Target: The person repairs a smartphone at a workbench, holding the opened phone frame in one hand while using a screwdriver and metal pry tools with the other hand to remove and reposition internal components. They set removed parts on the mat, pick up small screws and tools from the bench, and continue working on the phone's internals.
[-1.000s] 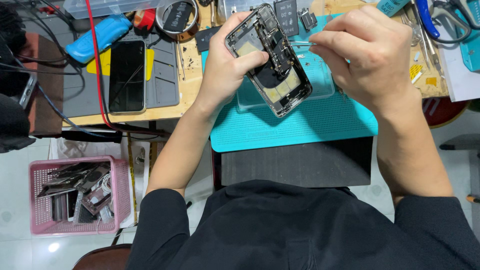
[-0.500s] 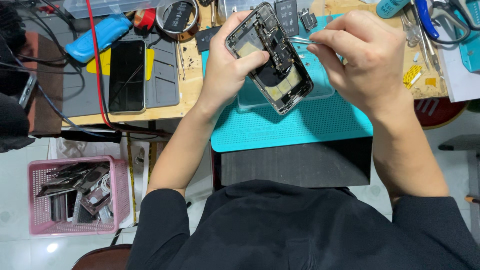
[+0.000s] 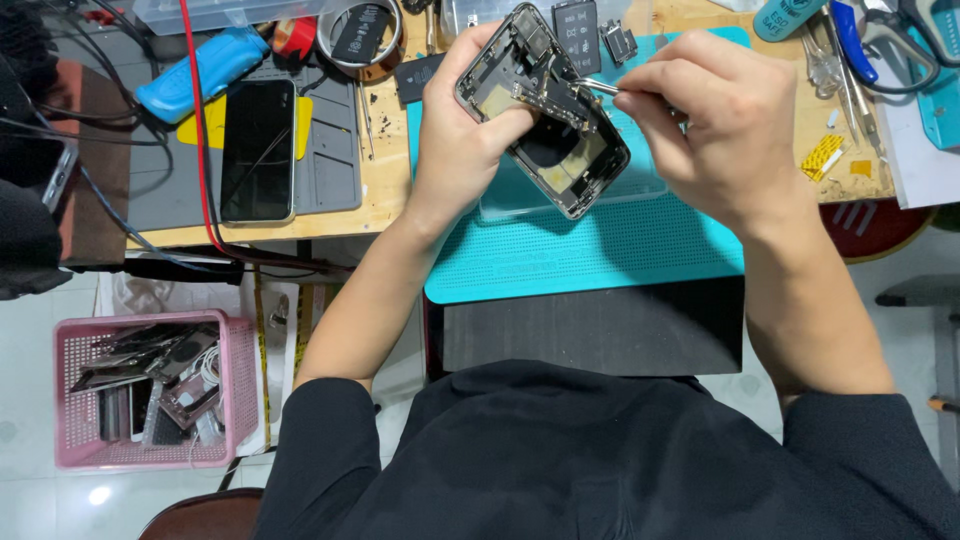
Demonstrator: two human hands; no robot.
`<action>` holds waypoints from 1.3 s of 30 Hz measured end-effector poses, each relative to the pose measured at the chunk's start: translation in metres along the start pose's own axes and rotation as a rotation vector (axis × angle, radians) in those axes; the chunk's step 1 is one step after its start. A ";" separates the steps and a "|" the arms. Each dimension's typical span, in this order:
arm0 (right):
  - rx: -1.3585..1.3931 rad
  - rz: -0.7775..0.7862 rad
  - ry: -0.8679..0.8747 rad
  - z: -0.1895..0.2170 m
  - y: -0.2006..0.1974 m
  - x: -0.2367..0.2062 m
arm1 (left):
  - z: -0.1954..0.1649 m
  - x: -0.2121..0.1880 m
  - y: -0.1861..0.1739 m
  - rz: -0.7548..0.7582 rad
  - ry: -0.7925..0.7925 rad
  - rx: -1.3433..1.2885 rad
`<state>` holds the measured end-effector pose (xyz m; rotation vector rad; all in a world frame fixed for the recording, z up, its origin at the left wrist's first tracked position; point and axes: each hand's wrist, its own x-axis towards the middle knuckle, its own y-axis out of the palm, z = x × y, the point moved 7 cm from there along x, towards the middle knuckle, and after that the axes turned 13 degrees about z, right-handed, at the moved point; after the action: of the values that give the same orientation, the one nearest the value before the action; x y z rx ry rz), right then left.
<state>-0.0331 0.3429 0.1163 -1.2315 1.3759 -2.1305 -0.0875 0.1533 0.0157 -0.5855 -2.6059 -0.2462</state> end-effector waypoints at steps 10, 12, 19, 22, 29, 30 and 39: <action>0.104 0.000 0.028 -0.020 0.001 -0.007 | 0.015 0.004 0.000 -0.015 -0.009 -0.104; 0.138 -0.022 0.030 -0.025 -0.002 -0.010 | 0.018 0.006 -0.003 -0.056 -0.014 -0.166; 0.033 -0.179 0.072 -0.045 -0.020 -0.024 | 0.034 0.018 -0.005 -0.090 -0.068 -0.437; 0.009 -0.207 0.074 -0.053 -0.024 -0.029 | 0.035 0.024 0.002 -0.081 -0.039 -0.435; -0.005 -0.221 0.069 -0.071 -0.034 -0.038 | 0.046 0.033 0.012 -0.077 -0.087 -0.439; -0.008 -0.223 0.068 -0.073 -0.035 -0.039 | 0.047 0.035 0.013 -0.079 -0.085 -0.436; -0.014 -0.204 0.057 -0.109 -0.071 -0.058 | 0.050 0.074 0.066 -0.083 -0.090 -0.462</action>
<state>-0.0737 0.4785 0.1311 -1.3798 1.3414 -2.3113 -0.1375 0.2520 0.0110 -0.6506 -2.6706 -0.8832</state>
